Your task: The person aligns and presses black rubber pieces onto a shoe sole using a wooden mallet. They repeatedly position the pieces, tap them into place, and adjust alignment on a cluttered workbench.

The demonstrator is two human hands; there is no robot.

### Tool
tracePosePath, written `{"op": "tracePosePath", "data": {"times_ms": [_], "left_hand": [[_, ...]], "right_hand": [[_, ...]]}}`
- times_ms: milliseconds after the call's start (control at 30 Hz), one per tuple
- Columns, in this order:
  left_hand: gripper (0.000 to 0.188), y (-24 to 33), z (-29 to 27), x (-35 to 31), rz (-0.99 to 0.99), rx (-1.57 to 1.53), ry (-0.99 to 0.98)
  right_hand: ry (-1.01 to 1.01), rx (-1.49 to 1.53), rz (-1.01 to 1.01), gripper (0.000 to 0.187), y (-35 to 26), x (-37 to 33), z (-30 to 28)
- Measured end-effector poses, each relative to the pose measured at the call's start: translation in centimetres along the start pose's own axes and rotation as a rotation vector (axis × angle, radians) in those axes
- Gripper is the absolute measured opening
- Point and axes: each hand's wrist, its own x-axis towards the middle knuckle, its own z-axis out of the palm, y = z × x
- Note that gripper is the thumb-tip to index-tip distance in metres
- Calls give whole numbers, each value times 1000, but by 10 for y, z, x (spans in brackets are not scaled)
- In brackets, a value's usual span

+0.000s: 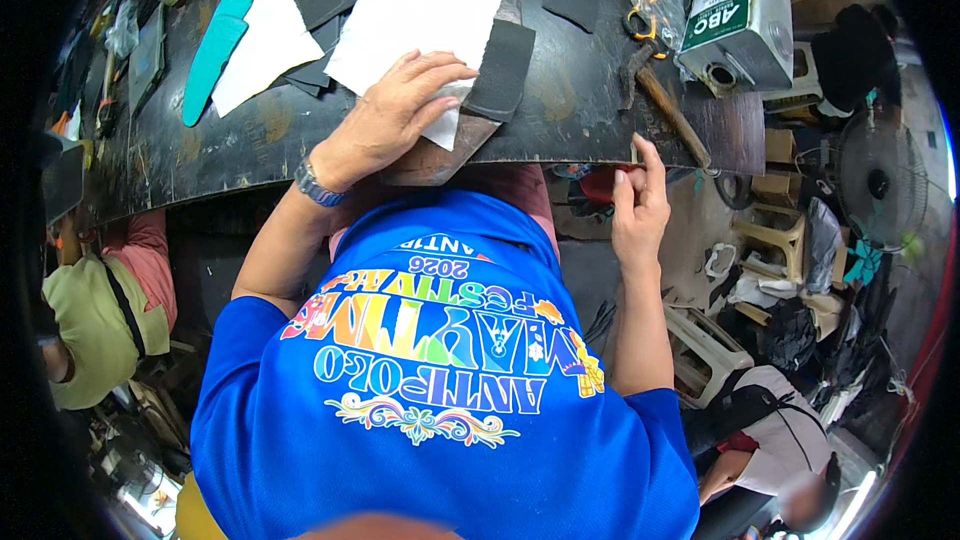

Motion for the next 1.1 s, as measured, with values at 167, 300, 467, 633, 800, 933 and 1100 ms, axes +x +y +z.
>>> {"op": "tracePosePath", "data": {"times_ms": [167,300,467,633,800,933,1100], "left_hand": [[64,0,-2,-7,11,358,-172],[79,10,1,-15,11,473,-180],[72,27,-5,-13,-69,455,-173],[46,5,-27,24,-308,-104,-188],[65,-25,-4,42,-23,451,-90],[72,-30,6,35,-24,578,-70],[73,-28,4,35,-25,583,-65]], "right_hand": [[114,-240,-77,49,23,-25,-14],[145,79,203,47,13,-29,-10],[169,62,-21,39,7,-2,-14],[25,679,276,55,14,67,-74],[-46,674,458,47,28,138,-98],[-98,686,581,25,42,177,-97],[-84,591,675,20,60,208,-86]]}}
